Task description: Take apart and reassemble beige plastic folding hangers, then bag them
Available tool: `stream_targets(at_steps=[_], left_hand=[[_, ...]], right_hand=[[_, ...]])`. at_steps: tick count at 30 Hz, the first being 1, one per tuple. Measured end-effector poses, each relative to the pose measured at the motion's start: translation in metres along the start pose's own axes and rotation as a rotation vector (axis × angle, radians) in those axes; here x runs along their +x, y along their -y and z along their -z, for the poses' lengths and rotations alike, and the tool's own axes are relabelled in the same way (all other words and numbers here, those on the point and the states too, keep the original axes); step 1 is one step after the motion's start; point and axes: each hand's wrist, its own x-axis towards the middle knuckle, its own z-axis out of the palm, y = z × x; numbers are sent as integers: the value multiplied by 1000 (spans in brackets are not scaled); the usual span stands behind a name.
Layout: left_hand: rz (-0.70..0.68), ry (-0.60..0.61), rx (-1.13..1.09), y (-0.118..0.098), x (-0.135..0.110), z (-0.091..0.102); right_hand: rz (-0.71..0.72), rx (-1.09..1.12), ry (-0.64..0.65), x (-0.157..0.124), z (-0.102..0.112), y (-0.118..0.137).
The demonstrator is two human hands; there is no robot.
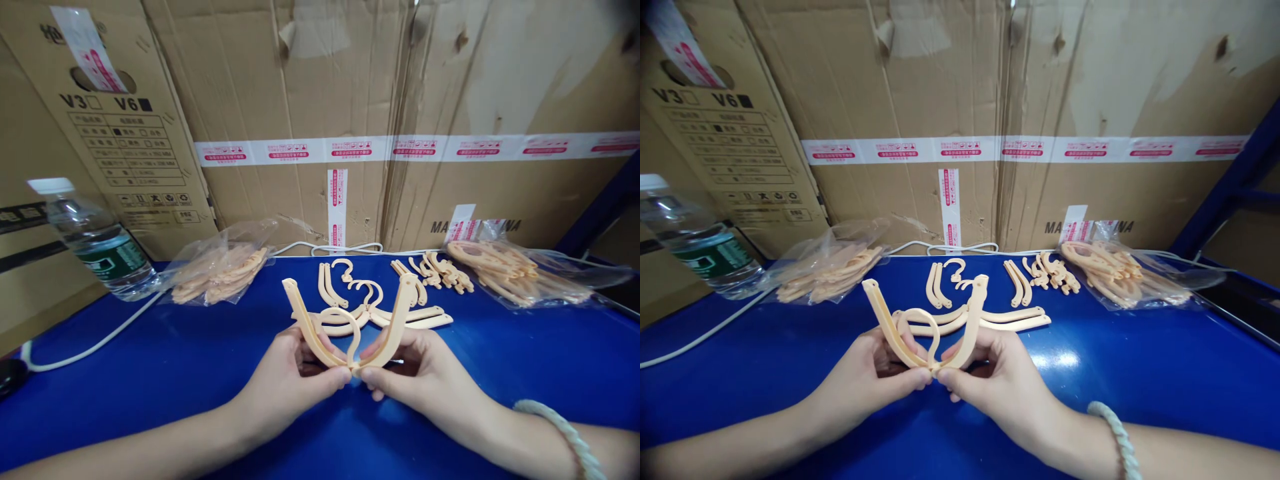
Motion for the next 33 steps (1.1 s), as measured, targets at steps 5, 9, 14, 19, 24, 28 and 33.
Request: stream_targets(at_steps=[5, 9, 14, 19, 24, 28, 33], left_hand=[[-14, 7, -68, 0, 1, 8], [-48, -45, -87, -4, 4, 21], [-80, -193, -33, -6, 12, 37], [-225, -329, 151, -6, 15, 47], [-345, -313, 541, -9, 8, 42], [-630, -55, 936, -5, 2, 34], [-949, 65, 1324, 1, -2, 32]], right_hand=[[-6, -32, 25, -3, 9, 8], [30, -233, 128, -11, 49, 16], [314, -698, 91, -15, 102, 37], [395, -1053, 141, -9, 118, 53], [341, -1194, 196, -10, 120, 51], [362, -1220, 175, -12, 117, 49], [415, -1287, 104, -11, 114, 44]])
